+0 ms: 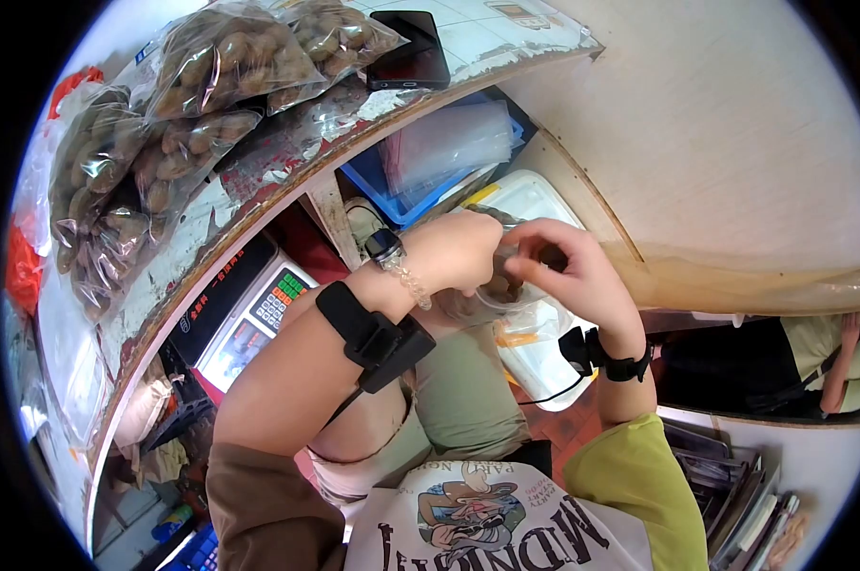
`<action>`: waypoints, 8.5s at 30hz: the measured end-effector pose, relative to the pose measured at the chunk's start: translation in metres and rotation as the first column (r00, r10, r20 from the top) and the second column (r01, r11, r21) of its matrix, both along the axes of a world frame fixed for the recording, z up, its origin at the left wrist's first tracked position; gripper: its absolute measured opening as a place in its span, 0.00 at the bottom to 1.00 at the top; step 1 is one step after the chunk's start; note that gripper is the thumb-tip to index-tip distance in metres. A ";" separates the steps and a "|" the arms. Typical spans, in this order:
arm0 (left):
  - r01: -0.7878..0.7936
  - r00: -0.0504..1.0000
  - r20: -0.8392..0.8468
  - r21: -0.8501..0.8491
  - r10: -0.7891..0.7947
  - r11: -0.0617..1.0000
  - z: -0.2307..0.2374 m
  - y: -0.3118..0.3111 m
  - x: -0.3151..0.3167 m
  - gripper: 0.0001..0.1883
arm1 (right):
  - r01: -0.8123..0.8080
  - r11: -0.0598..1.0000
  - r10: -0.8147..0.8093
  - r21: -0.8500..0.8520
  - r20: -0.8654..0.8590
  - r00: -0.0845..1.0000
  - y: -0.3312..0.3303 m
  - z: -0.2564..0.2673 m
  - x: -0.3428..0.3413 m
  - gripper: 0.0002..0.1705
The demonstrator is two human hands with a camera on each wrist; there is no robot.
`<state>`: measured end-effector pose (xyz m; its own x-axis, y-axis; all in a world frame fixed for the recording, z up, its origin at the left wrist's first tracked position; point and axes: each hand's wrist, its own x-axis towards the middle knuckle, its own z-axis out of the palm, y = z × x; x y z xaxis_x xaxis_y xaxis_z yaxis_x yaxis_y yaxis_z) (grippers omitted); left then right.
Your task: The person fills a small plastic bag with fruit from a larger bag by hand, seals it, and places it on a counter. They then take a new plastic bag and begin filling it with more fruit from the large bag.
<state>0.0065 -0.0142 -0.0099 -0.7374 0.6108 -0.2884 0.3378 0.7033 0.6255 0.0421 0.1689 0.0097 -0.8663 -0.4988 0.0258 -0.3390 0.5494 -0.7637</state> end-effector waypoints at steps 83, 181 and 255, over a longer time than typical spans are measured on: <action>0.171 0.888 -0.427 -0.039 -0.171 0.985 -0.025 -0.029 0.000 0.06 | 0.106 0.983 -0.017 0.147 -0.509 0.861 0.035 -0.055 0.065 0.09; 0.045 0.955 -0.282 -0.165 -0.091 0.985 0.012 -0.012 0.015 0.08 | 0.275 0.881 -0.076 -0.386 0.459 0.885 0.060 -0.020 0.040 0.14; 0.099 0.965 -0.220 -0.206 -0.144 0.974 -0.001 -0.010 0.007 0.09 | 0.012 0.999 -0.002 0.042 -0.223 0.975 0.006 -0.014 0.011 0.04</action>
<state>0.0136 -0.0241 -0.0109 -0.7215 0.6501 -0.2383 0.5479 0.7465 0.3775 0.0529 0.1749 -0.0046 -0.8449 -0.4973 0.1971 -0.4938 0.5833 -0.6449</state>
